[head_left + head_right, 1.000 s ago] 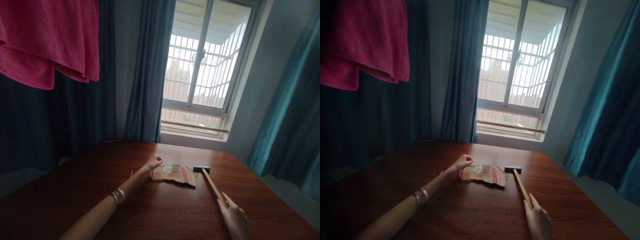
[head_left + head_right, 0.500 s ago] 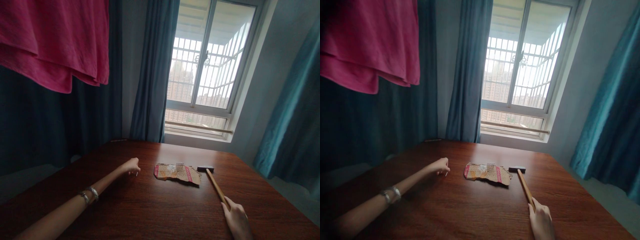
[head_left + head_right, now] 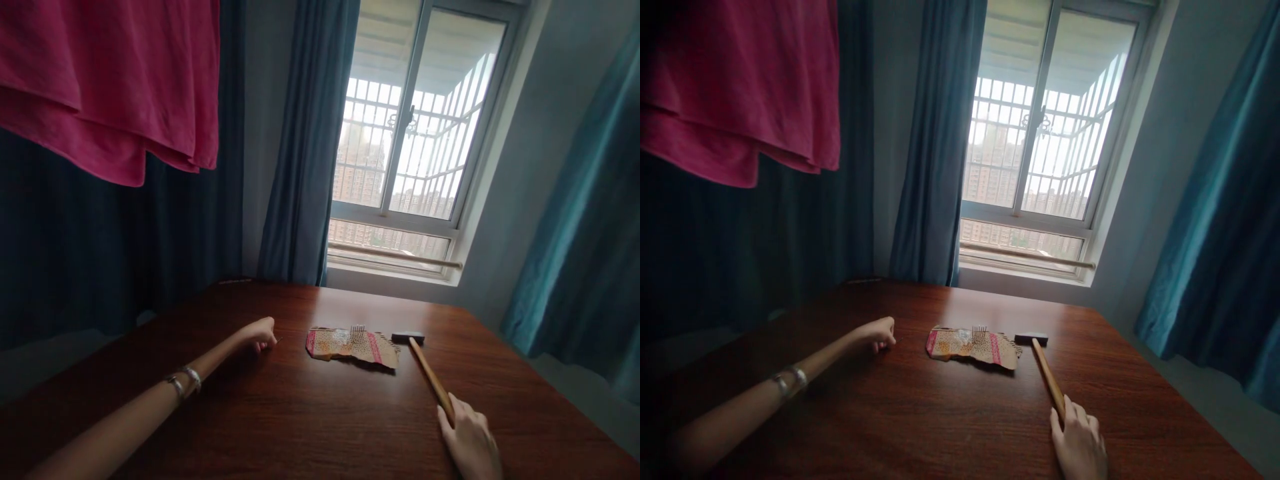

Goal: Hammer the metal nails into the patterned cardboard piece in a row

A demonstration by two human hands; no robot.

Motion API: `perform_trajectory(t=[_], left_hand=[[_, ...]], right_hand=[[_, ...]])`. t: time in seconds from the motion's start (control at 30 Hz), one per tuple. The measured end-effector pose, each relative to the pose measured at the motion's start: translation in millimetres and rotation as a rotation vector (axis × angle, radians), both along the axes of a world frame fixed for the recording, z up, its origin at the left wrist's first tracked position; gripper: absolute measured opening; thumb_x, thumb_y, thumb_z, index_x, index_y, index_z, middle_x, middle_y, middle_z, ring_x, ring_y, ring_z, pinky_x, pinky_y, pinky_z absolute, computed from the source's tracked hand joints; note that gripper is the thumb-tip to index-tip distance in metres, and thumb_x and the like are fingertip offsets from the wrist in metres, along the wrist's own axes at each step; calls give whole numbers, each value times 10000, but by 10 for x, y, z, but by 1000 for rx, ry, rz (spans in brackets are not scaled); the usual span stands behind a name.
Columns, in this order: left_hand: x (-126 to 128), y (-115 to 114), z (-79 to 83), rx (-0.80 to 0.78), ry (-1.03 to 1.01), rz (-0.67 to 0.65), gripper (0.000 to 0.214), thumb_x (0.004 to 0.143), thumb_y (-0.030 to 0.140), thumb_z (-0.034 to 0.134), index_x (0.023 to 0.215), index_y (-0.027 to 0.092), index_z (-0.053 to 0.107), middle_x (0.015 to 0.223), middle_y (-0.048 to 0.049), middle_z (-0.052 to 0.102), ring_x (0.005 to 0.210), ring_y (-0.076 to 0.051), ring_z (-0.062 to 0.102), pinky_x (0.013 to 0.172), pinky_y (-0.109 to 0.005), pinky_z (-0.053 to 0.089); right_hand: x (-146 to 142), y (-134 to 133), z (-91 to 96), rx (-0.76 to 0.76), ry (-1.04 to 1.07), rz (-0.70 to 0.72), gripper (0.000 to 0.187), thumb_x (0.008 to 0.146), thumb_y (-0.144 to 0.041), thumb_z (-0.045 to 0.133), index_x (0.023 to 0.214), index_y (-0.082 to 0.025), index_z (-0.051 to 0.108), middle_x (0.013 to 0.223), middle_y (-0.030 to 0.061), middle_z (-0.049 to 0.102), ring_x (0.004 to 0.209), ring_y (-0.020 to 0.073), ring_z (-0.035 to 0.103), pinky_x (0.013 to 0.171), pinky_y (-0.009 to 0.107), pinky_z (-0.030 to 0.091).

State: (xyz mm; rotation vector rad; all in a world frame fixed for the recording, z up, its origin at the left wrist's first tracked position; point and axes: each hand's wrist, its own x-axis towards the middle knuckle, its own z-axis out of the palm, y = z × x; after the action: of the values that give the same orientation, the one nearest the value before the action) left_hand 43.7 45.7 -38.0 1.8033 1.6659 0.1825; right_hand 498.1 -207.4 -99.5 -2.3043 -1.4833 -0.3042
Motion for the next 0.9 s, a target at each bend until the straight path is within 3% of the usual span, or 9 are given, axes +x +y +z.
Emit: perform_trajectory(t=[0.13,0.23,0.37,0.47,0.63,0.9], left_hand=[[79,-2,46,37,-159,-56,139,497,213,638,459,120,541,407,-12,489,425,-140,505,421,-273,482],[316,-89,131,71,-364,-126,163,545,272,640,528,117,590,430,4,504,443,-127,510,472,-269,486],[827,-395,184,78,-655,-262,261,609,365,627,669,111,631,530,-13,587,493,-128,547,508,-253,471],[1198,-672,135,60,-741,-307,296,621,401,635,679,111,632,518,-10,576,470,-118,533,470,-229,437],[1526,-950,30,55,-853,-404,314,638,421,642,681,111,641,582,-19,590,490,-108,526,476,-219,441],[1629,-996,-103,78,-860,-473,303,662,406,642,701,105,632,606,-16,578,504,-101,525,462,-208,431]], right_hand=[[-76,-15,123,204,65,80,398,772,-334,448,1064,-121,615,1067,151,618,995,305,536,850,417,415],[-312,68,333,328,369,292,355,791,-343,442,1000,-141,645,1035,134,638,980,268,557,877,384,418],[-867,257,607,232,941,502,417,785,-442,501,998,-117,652,908,127,671,832,237,610,698,337,500],[-1252,410,692,213,1169,600,479,732,-499,568,962,-91,670,816,115,674,724,204,606,571,290,501],[-1480,627,626,226,1263,654,473,691,-525,603,880,-103,700,786,97,670,682,171,594,532,250,491],[-1401,768,515,156,1320,573,396,646,-459,666,842,-117,706,722,89,666,648,173,584,483,230,452]])
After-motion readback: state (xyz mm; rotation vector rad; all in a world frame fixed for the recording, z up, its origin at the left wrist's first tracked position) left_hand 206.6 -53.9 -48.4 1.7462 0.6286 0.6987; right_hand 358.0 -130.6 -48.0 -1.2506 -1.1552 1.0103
